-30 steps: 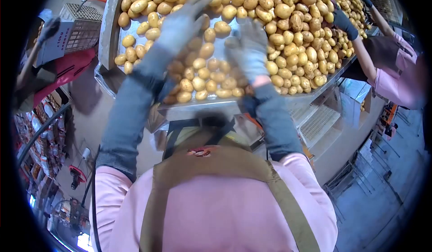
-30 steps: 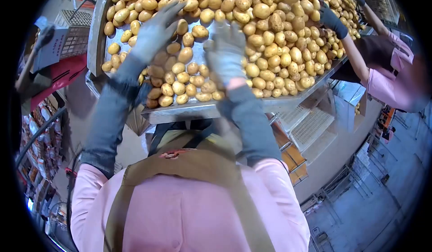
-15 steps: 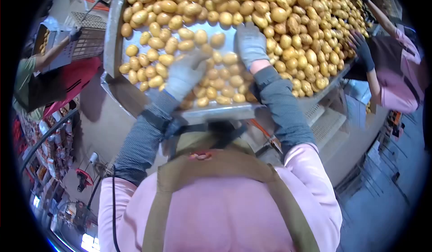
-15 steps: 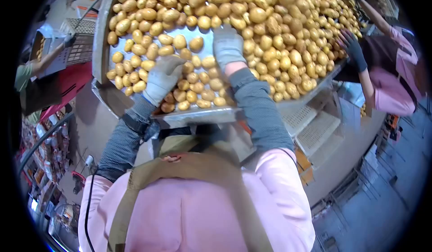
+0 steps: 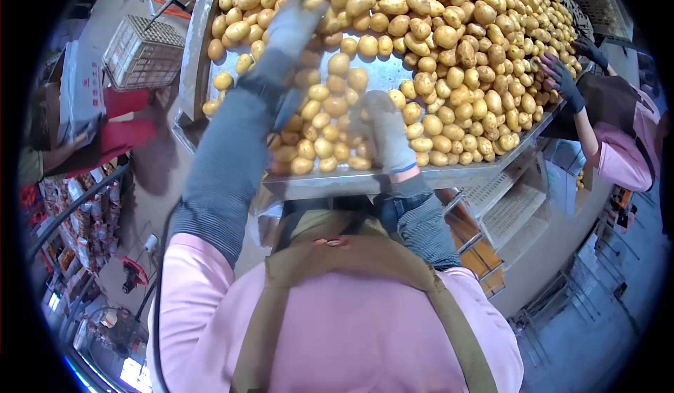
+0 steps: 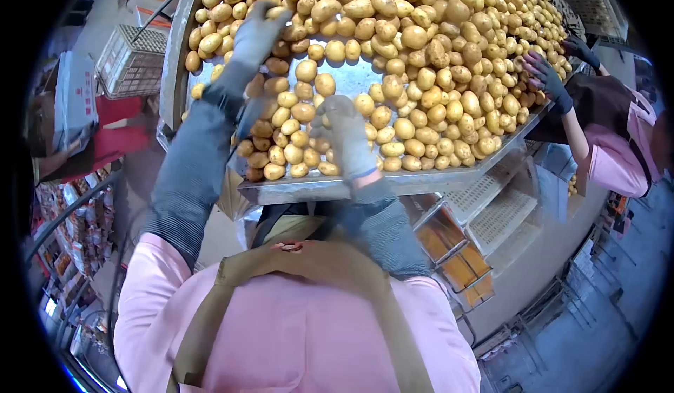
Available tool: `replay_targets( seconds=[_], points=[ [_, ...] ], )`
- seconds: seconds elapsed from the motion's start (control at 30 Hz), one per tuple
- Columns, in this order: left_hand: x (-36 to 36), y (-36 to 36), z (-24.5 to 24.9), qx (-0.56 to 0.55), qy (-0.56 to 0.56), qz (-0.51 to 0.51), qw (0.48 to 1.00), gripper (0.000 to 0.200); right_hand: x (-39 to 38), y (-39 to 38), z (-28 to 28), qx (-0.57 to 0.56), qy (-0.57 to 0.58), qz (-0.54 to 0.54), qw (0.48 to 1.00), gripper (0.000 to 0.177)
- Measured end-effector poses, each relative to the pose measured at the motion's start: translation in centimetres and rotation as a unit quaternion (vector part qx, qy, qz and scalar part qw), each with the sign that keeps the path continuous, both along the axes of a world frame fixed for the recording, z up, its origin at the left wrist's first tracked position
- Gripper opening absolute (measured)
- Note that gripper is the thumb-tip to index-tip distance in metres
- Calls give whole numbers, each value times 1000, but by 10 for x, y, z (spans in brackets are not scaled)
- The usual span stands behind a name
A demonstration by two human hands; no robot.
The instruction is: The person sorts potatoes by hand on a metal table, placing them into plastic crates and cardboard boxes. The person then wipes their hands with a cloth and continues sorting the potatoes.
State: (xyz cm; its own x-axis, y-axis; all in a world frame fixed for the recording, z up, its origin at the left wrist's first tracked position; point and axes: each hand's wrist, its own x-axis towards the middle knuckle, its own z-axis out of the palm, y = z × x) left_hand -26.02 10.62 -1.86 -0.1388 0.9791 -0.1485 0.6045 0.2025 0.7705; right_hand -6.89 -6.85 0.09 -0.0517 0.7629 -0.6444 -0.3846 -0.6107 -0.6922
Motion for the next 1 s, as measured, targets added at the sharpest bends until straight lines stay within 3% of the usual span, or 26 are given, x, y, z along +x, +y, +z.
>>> replay_targets(
  seconds=[0.07,0.13,0.17,0.23,0.3,0.33,0.4,0.47,0.5,0.53,0.57,0.6,0.63,0.67,0.73,0.8,0.83,0.87,0.9,0.93,1.0],
  points=[
    [-4,-37,13,-25,-295,147,944,36,13,10,9,36,-16,6,999,28],
    [-9,-85,32,-56,-526,193,826,28,28,10,-1,68,-16,26,997,32],
    [-12,-104,23,-34,-505,142,851,27,29,14,1,70,-54,56,994,38],
    [-16,-139,11,20,-460,45,887,29,20,39,-17,245,-189,166,936,42],
    [-27,-139,14,3,-436,44,899,39,-4,65,-5,277,-279,173,903,41],
    [-32,-138,20,-6,-424,44,904,44,-10,84,-24,406,-388,191,805,41],
    [-48,-96,20,-103,-522,134,836,45,-29,126,-46,462,-519,240,678,41],
    [-55,-46,20,-19,-223,61,973,43,-54,149,-35,339,-582,316,668,43],
    [-60,-19,11,42,-51,41,997,42,-56,148,-34,337,-566,292,694,43],
    [-68,7,-9,140,119,5,983,38,-58,146,-32,334,-549,267,718,44],
    [-68,25,-15,105,203,-41,973,43,-60,146,-32,332,-532,241,741,44],
    [-64,36,-17,68,285,-87,952,47,-60,148,-39,242,-383,206,867,39],
    [-53,45,-5,-30,353,-104,929,64,-58,142,-24,154,-251,165,941,38],
    [-54,49,-5,-16,357,-115,927,64,-52,128,-7,57,-111,117,985,39],
    [-56,57,-14,16,363,-146,920,64,-34,108,5,120,-14,112,986,41],
    [-61,50,-14,37,304,-148,940,61,-23,93,12,178,4,143,974,37],
    [-61,39,-10,39,257,-142,955,53,-18,91,13,303,-119,190,926,34],
    [-61,30,-6,41,210,-136,967,45,-13,87,14,346,-170,204,900,33],
    [-65,23,-15,93,113,-119,982,41,-9,82,16,387,-221,213,870,32],
    [-64,14,-16,139,-13,-117,983,44,-7,75,20,358,-201,195,891,32],
    [-45,-25,-2,27,-299,-66,952,39,-3,62,22,298,-138,150,933,34]
  ],
)
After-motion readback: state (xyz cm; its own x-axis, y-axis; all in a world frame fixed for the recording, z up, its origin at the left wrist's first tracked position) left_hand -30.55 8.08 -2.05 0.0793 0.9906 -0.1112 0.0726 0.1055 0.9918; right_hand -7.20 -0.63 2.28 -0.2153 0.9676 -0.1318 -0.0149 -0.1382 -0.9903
